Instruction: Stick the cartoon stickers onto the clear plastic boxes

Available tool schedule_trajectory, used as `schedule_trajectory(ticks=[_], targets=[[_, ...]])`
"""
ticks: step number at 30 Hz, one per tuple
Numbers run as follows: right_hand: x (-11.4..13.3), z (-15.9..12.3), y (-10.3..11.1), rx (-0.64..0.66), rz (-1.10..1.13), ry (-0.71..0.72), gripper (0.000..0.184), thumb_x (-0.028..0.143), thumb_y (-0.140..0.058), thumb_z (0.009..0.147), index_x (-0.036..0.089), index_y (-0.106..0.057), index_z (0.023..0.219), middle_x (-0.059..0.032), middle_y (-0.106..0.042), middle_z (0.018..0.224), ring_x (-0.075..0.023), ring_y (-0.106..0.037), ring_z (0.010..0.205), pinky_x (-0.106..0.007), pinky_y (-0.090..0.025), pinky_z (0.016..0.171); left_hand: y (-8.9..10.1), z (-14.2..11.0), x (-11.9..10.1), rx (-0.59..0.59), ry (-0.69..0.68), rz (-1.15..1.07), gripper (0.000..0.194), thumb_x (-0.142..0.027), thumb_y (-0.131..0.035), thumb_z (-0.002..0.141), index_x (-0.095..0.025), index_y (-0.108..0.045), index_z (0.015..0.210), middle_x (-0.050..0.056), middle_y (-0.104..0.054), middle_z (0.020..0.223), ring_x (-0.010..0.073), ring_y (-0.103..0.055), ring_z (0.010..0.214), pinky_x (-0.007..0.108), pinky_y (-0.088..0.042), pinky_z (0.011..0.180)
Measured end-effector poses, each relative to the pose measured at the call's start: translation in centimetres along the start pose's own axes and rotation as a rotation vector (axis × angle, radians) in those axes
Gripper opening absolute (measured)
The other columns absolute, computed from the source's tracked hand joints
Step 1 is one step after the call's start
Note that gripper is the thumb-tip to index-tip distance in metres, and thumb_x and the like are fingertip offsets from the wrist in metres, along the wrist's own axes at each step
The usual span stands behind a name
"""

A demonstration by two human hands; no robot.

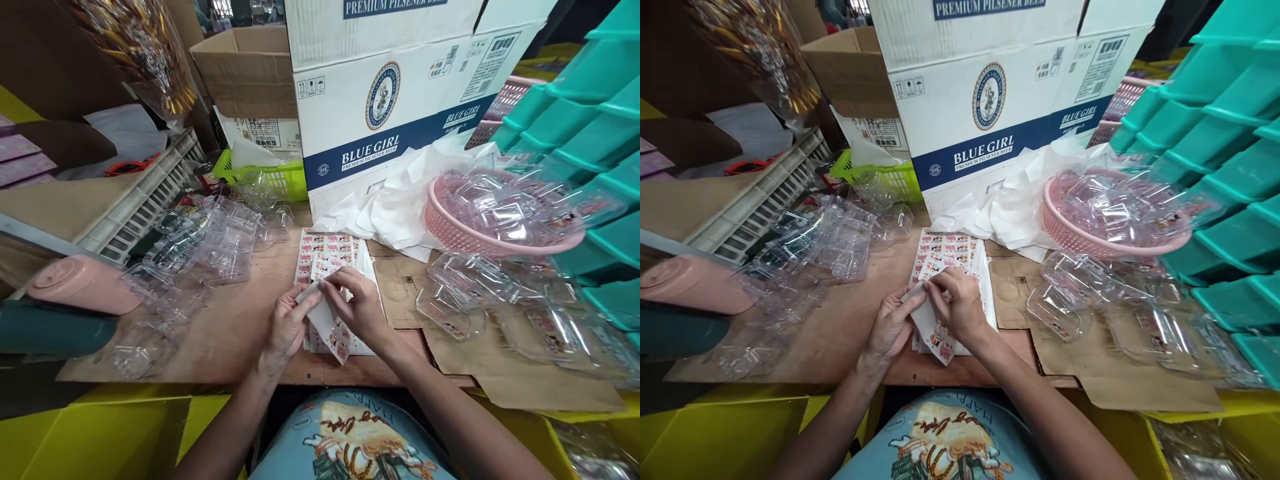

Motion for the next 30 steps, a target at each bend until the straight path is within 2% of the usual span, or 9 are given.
schedule_trajectory(ticks=[6,8,12,17,19,23,25,28,30], targets=[[-1.8,0.7,1.2,-0.073,0.087,-0.184,0.027,0.030,-0.052,0.097,0.019,-0.060,0.073,-0.0014,-0.060,0.065,-0.0143,-0.054,0.060,-0.027,-0.043,0.057,0.8,-0.4,0.1,-0.072,0.018,0.005,0.023,-0.023,-0.086,0.063,-0.015,-0.076,0.081,0.002,-0.076,0.073,0.0111,-0.065,0.061,0.022,-0.051,0.066],[-1.3,0.8,1.6,-0.041,0.074,-0.158,0.024,0.031,-0.055,0.095,0.019,-0.061,0.075,-0.0023,-0.061,0.068,-0.0148,-0.055,0.063,-0.027,-0.045,0.060,0.8,-0.5,0.0,-0.062,0.016,0.006,0.022,-0.024,-0.086,0.064,-0.016,-0.076,0.082,0.002,-0.075,0.073,0.0110,-0.064,0.061,0.021,-0.050,0.064],[0.6,0.6,0.7,0.079,-0.050,0.040,0.015,0.026,-0.058,0.092,0.019,-0.063,0.080,-0.0052,-0.063,0.078,-0.0178,-0.056,0.074,-0.031,-0.045,0.069,0.2,-0.7,-0.1,-0.007,-0.004,0.046,0.024,-0.024,-0.084,0.065,-0.014,-0.075,0.086,0.002,-0.075,0.075,0.0109,-0.063,0.060,0.021,-0.049,0.061],[-1.4,1.0,2.3,-0.111,-0.024,-0.110,0.022,0.027,-0.053,0.096,0.020,-0.058,0.075,-0.0014,-0.059,0.067,-0.0151,-0.053,0.061,-0.028,-0.043,0.059,0.7,-0.9,0.2,-0.103,0.027,0.065,0.029,-0.026,-0.086,0.060,-0.015,-0.071,0.083,0.000,-0.072,0.067,0.0108,-0.060,0.054,0.021,-0.047,0.055],[-1.3,1.1,2.5,-0.095,-0.041,-0.095,0.020,0.029,-0.055,0.095,0.020,-0.059,0.077,-0.0023,-0.061,0.070,-0.0157,-0.055,0.064,-0.029,-0.044,0.061,0.7,-0.8,0.2,-0.104,0.029,0.056,0.029,-0.027,-0.086,0.061,-0.015,-0.071,0.083,0.001,-0.073,0.068,0.0114,-0.061,0.056,0.020,-0.047,0.056],[0.7,0.4,0.9,0.052,-0.152,0.090,0.013,0.024,-0.057,0.093,0.019,-0.061,0.082,-0.0065,-0.063,0.080,-0.0195,-0.056,0.076,-0.033,-0.046,0.072,0.2,-0.7,0.2,-0.065,-0.008,0.057,0.025,-0.027,-0.083,0.066,-0.015,-0.071,0.085,0.000,-0.072,0.069,0.0112,-0.062,0.059,0.020,-0.046,0.058],[0.4,0.3,0.9,0.005,-0.145,0.072,0.017,0.021,-0.052,0.095,0.020,-0.059,0.079,-0.0051,-0.062,0.075,-0.0183,-0.055,0.072,-0.032,-0.045,0.068,0.2,-0.6,0.4,-0.074,-0.021,0.068,0.024,-0.026,-0.082,0.067,-0.015,-0.071,0.084,0.000,-0.072,0.068,0.0106,-0.061,0.057,0.019,-0.045,0.057],[-0.9,0.6,1.9,-0.123,-0.105,-0.037,0.021,0.021,-0.051,0.096,0.020,-0.056,0.076,-0.0021,-0.059,0.067,-0.0155,-0.053,0.061,-0.029,-0.042,0.059,0.7,-0.6,0.7,-0.105,-0.012,0.082,0.025,-0.027,-0.082,0.066,-0.015,-0.071,0.085,0.000,-0.071,0.067,0.0108,-0.060,0.055,0.020,-0.045,0.056],[-0.9,0.8,2.1,-0.104,-0.115,-0.025,0.020,0.023,-0.054,0.096,0.020,-0.057,0.076,-0.0025,-0.060,0.069,-0.0158,-0.053,0.062,-0.029,-0.042,0.060,0.8,-0.6,0.8,-0.111,-0.010,0.081,0.026,-0.028,-0.081,0.067,-0.015,-0.072,0.087,0.000,-0.072,0.068,0.0109,-0.060,0.055,0.021,-0.046,0.057]])
Point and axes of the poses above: each hand's wrist, its own z-axis towards the middle knuckle, its own y-axis out of the back of the hand, x = y × z, the point moved 6 cm from there along z, towards the middle knuckle
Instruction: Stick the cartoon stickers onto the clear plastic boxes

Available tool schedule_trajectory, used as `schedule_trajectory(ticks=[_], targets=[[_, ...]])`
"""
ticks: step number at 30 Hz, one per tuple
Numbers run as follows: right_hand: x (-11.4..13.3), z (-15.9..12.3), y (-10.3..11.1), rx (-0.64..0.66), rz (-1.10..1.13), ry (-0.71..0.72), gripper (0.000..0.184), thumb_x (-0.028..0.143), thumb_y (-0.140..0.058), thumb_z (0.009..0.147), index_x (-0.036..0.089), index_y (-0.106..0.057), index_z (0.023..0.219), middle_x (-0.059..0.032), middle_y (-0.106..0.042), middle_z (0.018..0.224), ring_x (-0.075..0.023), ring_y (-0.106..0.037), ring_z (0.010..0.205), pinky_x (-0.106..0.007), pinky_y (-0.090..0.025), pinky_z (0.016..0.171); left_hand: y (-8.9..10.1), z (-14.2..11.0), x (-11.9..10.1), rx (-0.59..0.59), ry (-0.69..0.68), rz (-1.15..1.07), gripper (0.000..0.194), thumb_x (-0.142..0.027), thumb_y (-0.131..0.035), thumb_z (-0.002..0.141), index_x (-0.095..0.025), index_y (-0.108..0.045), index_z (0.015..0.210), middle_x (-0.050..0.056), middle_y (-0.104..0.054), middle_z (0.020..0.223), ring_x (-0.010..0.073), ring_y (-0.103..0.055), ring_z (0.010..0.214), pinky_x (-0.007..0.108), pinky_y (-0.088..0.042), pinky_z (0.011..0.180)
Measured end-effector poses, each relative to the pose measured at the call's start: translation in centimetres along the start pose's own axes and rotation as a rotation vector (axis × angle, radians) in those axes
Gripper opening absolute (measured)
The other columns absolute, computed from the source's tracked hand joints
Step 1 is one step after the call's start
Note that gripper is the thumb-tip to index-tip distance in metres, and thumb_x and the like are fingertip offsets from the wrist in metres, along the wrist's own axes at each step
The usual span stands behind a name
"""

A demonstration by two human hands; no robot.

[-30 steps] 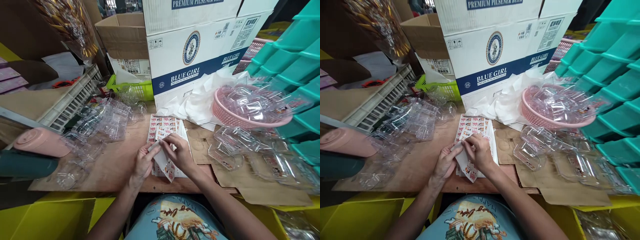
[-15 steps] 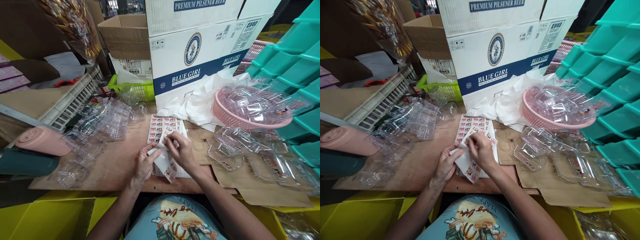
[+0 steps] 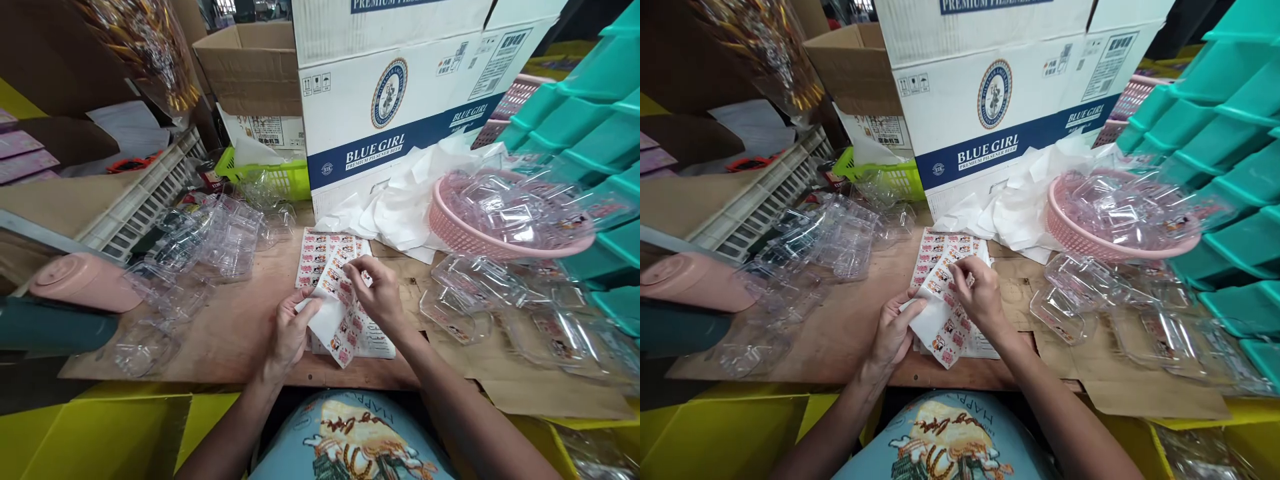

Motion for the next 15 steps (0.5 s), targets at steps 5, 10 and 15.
schedule_trajectory(ticks=[5,10,15], targets=[[1.6,-0.8,-1.5,0.143,-0.073,0.148,0.015,0.022,-0.052,0.095,0.021,-0.058,0.081,-0.0062,-0.062,0.078,-0.0203,-0.055,0.076,-0.034,-0.044,0.071,-0.4,0.1,0.0,0.023,-0.037,-0.009,0.019,-0.028,-0.079,0.071,-0.016,-0.072,0.084,-0.001,-0.071,0.067,0.0096,-0.059,0.055,0.019,-0.044,0.056],[-0.1,-0.2,-0.4,-0.006,0.004,0.003,0.021,0.021,-0.051,0.096,0.021,-0.054,0.076,-0.0011,-0.055,0.067,-0.0158,-0.051,0.062,-0.029,-0.041,0.060,-0.3,0.0,0.4,0.008,-0.012,0.015,0.021,-0.031,-0.079,0.070,-0.016,-0.072,0.083,-0.001,-0.071,0.065,0.0104,-0.058,0.052,0.021,-0.044,0.055],[2.2,-1.0,-0.8,0.143,-0.117,0.218,0.007,0.021,-0.055,0.096,0.020,-0.061,0.092,-0.0078,-0.064,0.083,-0.0214,-0.056,0.079,-0.036,-0.046,0.072,-0.3,0.2,0.0,-0.004,-0.039,-0.010,0.019,-0.030,-0.078,0.071,-0.018,-0.073,0.085,-0.001,-0.071,0.068,0.0110,-0.060,0.057,0.021,-0.045,0.058]])
Point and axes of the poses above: each hand's wrist, its own z-axis towards the middle knuckle, its own y-axis out of the back of the hand, x = y × z, the point moved 6 cm from there along z, towards the middle knuckle
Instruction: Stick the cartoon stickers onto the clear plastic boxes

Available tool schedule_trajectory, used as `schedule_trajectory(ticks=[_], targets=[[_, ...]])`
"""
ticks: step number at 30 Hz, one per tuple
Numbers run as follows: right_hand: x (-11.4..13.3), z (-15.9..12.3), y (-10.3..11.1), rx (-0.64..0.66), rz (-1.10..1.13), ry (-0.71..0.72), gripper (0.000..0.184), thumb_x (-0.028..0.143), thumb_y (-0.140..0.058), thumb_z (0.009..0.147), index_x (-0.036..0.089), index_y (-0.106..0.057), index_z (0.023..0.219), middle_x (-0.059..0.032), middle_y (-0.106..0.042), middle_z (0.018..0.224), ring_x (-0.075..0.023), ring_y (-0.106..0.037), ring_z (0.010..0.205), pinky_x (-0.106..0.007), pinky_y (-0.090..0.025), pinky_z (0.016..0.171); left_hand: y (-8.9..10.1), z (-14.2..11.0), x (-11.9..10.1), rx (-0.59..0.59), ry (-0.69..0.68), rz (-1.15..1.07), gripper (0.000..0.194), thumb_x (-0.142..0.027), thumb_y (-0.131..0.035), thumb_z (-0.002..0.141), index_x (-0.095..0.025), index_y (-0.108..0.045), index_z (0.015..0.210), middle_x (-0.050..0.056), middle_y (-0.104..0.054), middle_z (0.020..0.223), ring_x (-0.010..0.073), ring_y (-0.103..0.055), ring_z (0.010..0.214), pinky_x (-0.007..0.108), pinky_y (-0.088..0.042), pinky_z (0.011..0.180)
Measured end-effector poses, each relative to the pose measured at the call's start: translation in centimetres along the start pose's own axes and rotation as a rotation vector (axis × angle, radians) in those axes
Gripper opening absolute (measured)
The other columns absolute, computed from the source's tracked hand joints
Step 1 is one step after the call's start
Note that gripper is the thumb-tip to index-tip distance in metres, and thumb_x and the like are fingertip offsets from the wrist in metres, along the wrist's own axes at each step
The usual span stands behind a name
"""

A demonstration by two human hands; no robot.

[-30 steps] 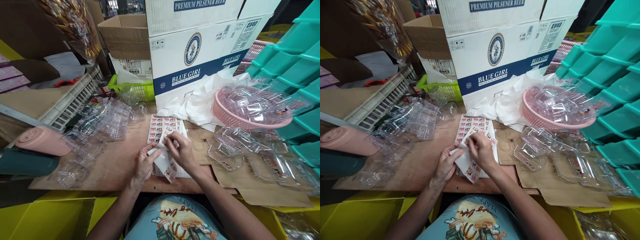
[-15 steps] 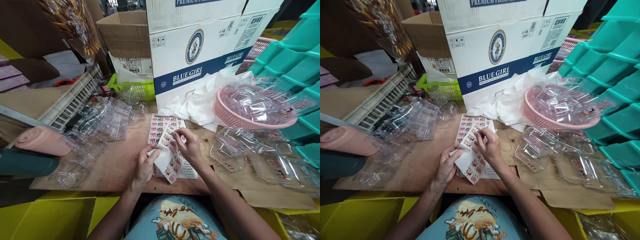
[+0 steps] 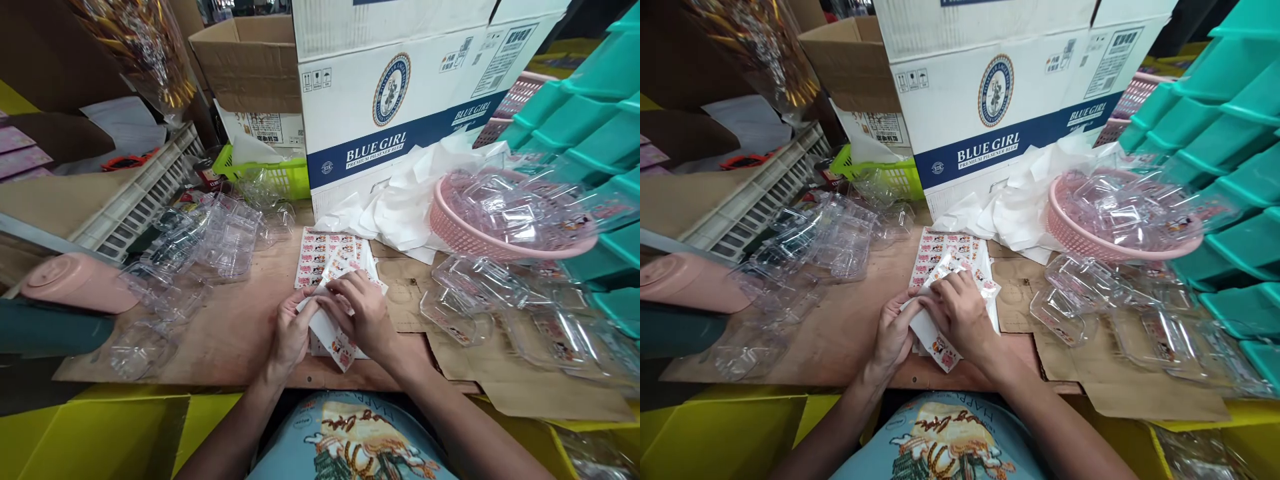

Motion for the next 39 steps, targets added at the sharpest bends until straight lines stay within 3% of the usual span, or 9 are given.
schedule_trajectory(ticks=[8,15,18,20,22,26,30,34,39], targets=[[0.5,-1.1,-1.2,-0.028,-0.028,0.031,0.013,0.014,-0.051,0.095,0.020,-0.062,0.095,-0.0085,-0.064,0.085,-0.0223,-0.054,0.080,-0.039,-0.047,0.077,-0.7,-0.4,-0.5,0.040,-0.046,0.035,0.013,-0.027,-0.078,0.073,-0.018,-0.076,0.082,0.000,-0.073,0.076,0.0120,-0.061,0.067,0.021,-0.046,0.065],[-4.4,-0.3,0.1,-0.268,0.452,-0.455,0.019,0.032,-0.054,0.095,0.020,-0.058,0.082,-0.0015,-0.059,0.074,-0.0151,-0.054,0.067,-0.028,-0.044,0.062,1.3,0.7,0.6,0.041,-0.005,0.102,0.022,-0.031,-0.075,0.075,-0.018,-0.076,0.092,0.003,-0.073,0.078,0.0144,-0.062,0.066,0.025,-0.049,0.066],[-5.9,0.4,2.4,-0.474,0.538,-0.525,0.018,0.035,-0.055,0.095,0.021,-0.057,0.085,-0.0003,-0.055,0.076,-0.0139,-0.052,0.067,-0.027,-0.045,0.064,2.8,1.4,-1.4,-0.081,-0.252,0.384,0.027,-0.028,-0.075,0.074,-0.019,-0.077,0.099,0.007,-0.070,0.098,0.0210,-0.065,0.090,0.030,-0.051,0.080],[-5.8,0.8,3.7,-0.560,0.463,-0.473,0.013,0.032,-0.055,0.096,0.021,-0.056,0.089,-0.0013,-0.055,0.080,-0.0148,-0.053,0.072,-0.029,-0.045,0.068,2.4,0.8,-3.4,-0.180,-0.460,0.577,0.035,-0.029,-0.077,0.073,-0.022,-0.076,0.107,0.009,-0.064,0.113,0.0247,-0.058,0.111,0.034,-0.047,0.097],[-4.5,1.0,4.4,-0.569,0.306,-0.340,0.005,0.026,-0.056,0.095,0.023,-0.057,0.091,-0.0028,-0.057,0.084,-0.0171,-0.054,0.078,-0.033,-0.046,0.075,0.4,0.2,-4.3,-0.091,-0.473,0.608,0.031,-0.036,-0.074,0.079,-0.023,-0.076,0.108,0.010,-0.061,0.118,0.0257,-0.053,0.119,0.036,-0.040,0.106],[-0.4,0.2,3.1,-0.367,-0.050,0.068,0.019,0.012,-0.063,0.088,0.027,-0.061,0.100,-0.0023,-0.064,0.084,-0.0208,-0.056,0.082,-0.050,-0.040,0.097,-5.0,-0.9,-3.3,0.352,-0.057,0.107,0.063,-0.067,-0.040,0.091,-0.018,-0.077,0.102,0.013,-0.069,0.112,0.0282,-0.057,0.117,0.041,-0.044,0.105],[0.8,-1.6,1.8,-0.166,-0.119,0.185,0.042,0.023,-0.071,0.085,0.030,-0.059,0.124,-0.0063,-0.068,0.102,-0.0280,-0.058,0.099,-0.060,-0.033,0.105,-5.6,-0.6,-2.5,0.361,0.145,-0.206,0.076,-0.077,-0.035,0.087,-0.015,-0.077,0.098,0.015,-0.071,0.112,0.0313,-0.056,0.123,0.042,-0.044,0.105],[0.6,-1.7,3.6,-0.199,-0.013,0.062,0.045,0.026,-0.066,0.090,0.027,-0.055,0.134,-0.0103,-0.062,0.109,-0.0274,-0.057,0.101,-0.050,-0.045,0.091,-3.4,-0.3,-3.2,0.249,-0.075,-0.054,0.074,-0.075,-0.032,0.089,-0.017,-0.076,0.104,0.013,-0.062,0.132,0.0304,-0.046,0.135,0.042,-0.033,0.116],[3.6,0.4,4.7,0.010,-0.308,0.248,0.037,0.014,-0.055,0.093,0.021,-0.061,0.129,-0.0128,-0.060,0.120,-0.0308,-0.051,0.114,-0.063,-0.036,0.101,-4.2,-2.5,-5.6,0.445,-0.651,0.824,0.073,-0.075,-0.049,0.082,-0.021,-0.063,0.130,0.014,-0.037,0.154,0.0376,-0.024,0.147,0.054,-0.015,0.122]])
Point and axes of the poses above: each hand's wrist, its own z-axis towards the middle knuckle, its own y-axis out of the back of the hand, x = y × z, the point moved 6 cm from there along z, towards the middle knuckle
